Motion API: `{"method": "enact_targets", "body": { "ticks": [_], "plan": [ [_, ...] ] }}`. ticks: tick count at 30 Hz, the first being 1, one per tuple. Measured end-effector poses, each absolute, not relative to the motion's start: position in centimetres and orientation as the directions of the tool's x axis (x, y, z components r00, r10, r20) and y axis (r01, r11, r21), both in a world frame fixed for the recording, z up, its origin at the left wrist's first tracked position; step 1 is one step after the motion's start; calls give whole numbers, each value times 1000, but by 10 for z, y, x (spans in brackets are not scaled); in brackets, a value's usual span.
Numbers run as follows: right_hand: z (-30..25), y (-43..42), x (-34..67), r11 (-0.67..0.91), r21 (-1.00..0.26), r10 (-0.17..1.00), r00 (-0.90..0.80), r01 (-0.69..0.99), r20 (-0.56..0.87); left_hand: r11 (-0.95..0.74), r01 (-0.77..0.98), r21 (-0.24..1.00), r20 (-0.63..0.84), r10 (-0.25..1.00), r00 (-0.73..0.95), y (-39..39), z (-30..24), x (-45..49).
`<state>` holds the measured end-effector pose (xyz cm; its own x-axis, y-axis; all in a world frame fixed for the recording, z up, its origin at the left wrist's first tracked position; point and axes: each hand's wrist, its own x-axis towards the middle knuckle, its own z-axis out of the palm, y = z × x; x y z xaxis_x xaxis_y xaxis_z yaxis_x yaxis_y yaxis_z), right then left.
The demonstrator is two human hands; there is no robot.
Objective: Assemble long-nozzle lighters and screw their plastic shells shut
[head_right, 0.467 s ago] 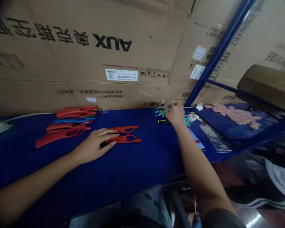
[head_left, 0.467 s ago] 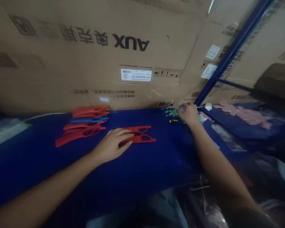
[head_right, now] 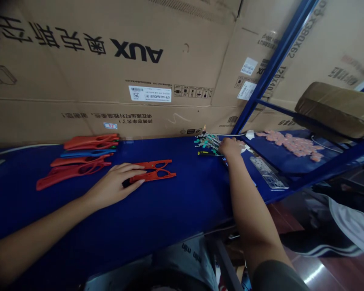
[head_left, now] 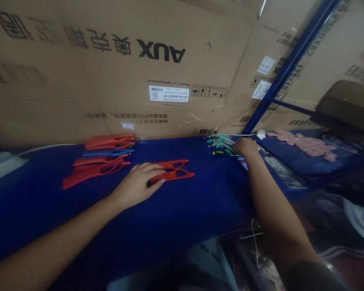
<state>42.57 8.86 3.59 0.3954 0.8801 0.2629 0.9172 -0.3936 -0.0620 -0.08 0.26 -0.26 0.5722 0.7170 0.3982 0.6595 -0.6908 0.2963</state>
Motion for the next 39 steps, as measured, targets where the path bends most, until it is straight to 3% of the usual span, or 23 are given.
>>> {"method": "enact_targets", "body": {
  "ticks": [5, 12, 18, 22, 27, 30, 35, 39],
  "plan": [
    [43, 86, 417, -303, -237, 842, 376, 923, 386, -692, 662, 287, 405, 714, 571, 3, -3, -2],
    [43, 80, 357, 195, -399, 801, 89, 896, 592, -688, 666, 289, 410, 717, 563, 3, -4, -2],
    [16, 58, 292, 519, -412, 784, -226, 749, 578, -700, 645, 305, 405, 709, 578, 5, -1, -3],
    [10, 46, 277, 577, -422, 787, -339, 699, 515, -747, 596, 296, 362, 665, 654, 6, 8, -12],
    [31, 38, 276, 551, -452, 813, -331, 701, 478, -753, 590, 290, 282, 657, 700, -2, 21, -18],
    [53, 34, 275, 544, -398, 816, -356, 738, 455, -750, 602, 272, 217, 658, 721, -9, 30, -15],
    [68, 34, 273, 634, -83, 733, -563, 769, 380, -741, 602, 299, 194, 664, 722, -19, 39, -16],
    [53, 34, 270, 644, -74, 698, -545, 762, 466, -734, 624, 267, 170, 674, 719, -23, 39, -23]
  ]
}}
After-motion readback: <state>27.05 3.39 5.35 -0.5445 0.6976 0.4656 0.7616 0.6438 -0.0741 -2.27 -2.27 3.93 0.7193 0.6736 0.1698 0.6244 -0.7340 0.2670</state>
